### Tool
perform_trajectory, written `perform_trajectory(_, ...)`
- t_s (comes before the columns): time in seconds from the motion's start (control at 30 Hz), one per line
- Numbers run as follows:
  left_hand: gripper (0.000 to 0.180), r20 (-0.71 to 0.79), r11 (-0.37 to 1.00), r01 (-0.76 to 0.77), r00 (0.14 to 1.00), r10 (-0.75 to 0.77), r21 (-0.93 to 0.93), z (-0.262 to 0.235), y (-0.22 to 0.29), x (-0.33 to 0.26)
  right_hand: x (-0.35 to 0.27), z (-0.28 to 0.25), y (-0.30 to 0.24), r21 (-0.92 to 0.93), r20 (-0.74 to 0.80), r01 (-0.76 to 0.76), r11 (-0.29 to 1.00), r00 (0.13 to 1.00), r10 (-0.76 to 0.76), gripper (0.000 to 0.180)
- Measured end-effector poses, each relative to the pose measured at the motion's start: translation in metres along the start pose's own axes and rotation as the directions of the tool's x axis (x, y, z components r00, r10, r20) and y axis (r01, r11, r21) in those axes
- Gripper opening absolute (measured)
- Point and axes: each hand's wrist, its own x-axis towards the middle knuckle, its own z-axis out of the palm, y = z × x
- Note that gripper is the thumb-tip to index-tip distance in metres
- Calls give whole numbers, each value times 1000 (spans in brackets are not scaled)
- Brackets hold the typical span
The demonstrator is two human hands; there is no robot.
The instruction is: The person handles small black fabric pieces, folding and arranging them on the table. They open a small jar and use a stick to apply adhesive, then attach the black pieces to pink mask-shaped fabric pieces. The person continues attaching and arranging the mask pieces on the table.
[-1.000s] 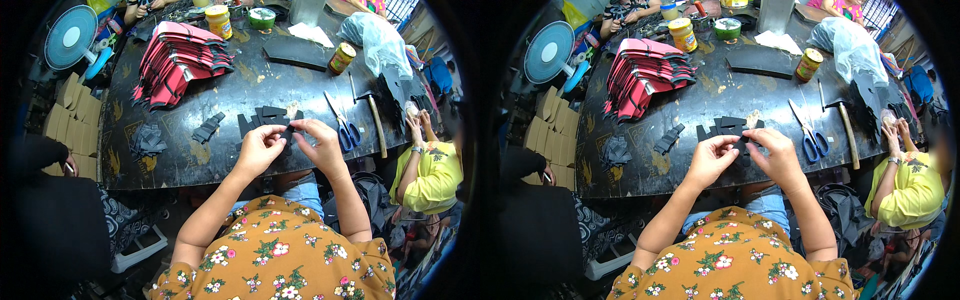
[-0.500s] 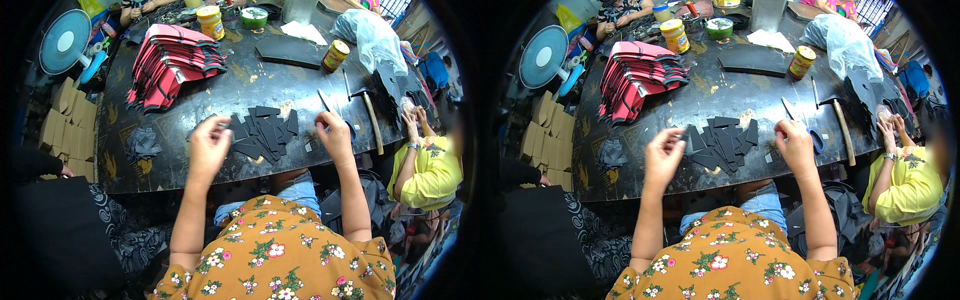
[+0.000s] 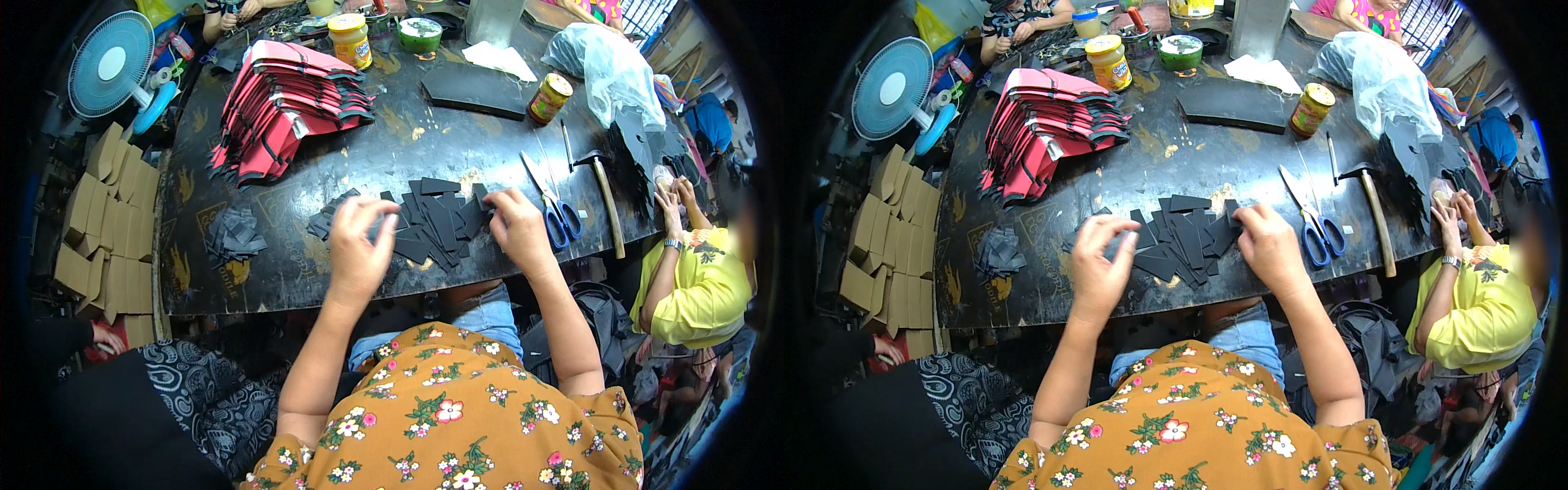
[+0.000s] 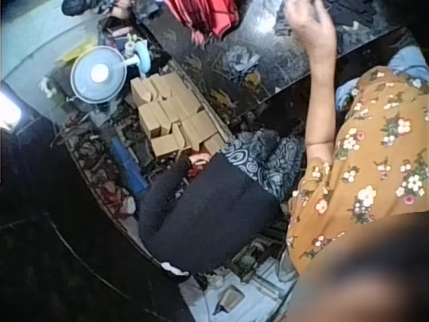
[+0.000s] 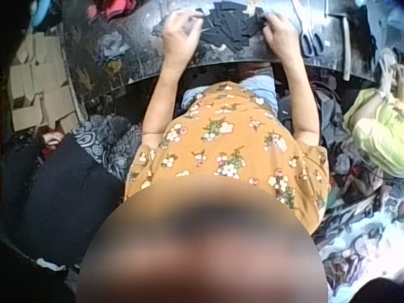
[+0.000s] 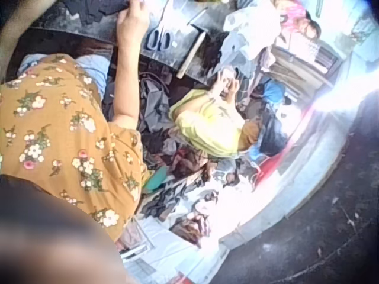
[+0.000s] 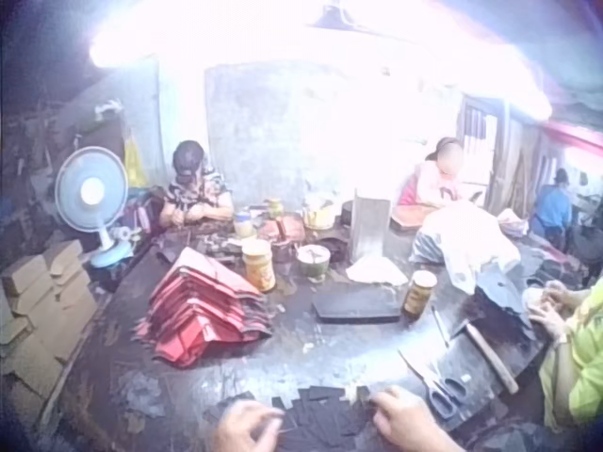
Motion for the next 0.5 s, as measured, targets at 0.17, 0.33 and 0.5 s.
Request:
perform_trajectory(0.17, 22, 441, 777, 438, 867, -233, -451, 54, 19, -26, -5, -3, 0, 336, -241, -118, 934, 948, 206, 14)
perform_trajectory(0.33, 24, 368, 384, 491, 861, -351, -782, 105, 33, -32, -23, 14, -39, 909, 180, -324, 264, 874, 452, 14)
perform_trajectory(0.5, 14, 329, 560, 534, 841, -430, -633, 88, 17, -21, -24, 5, -57, 596, 112, -337, 729, 934, 340, 13)
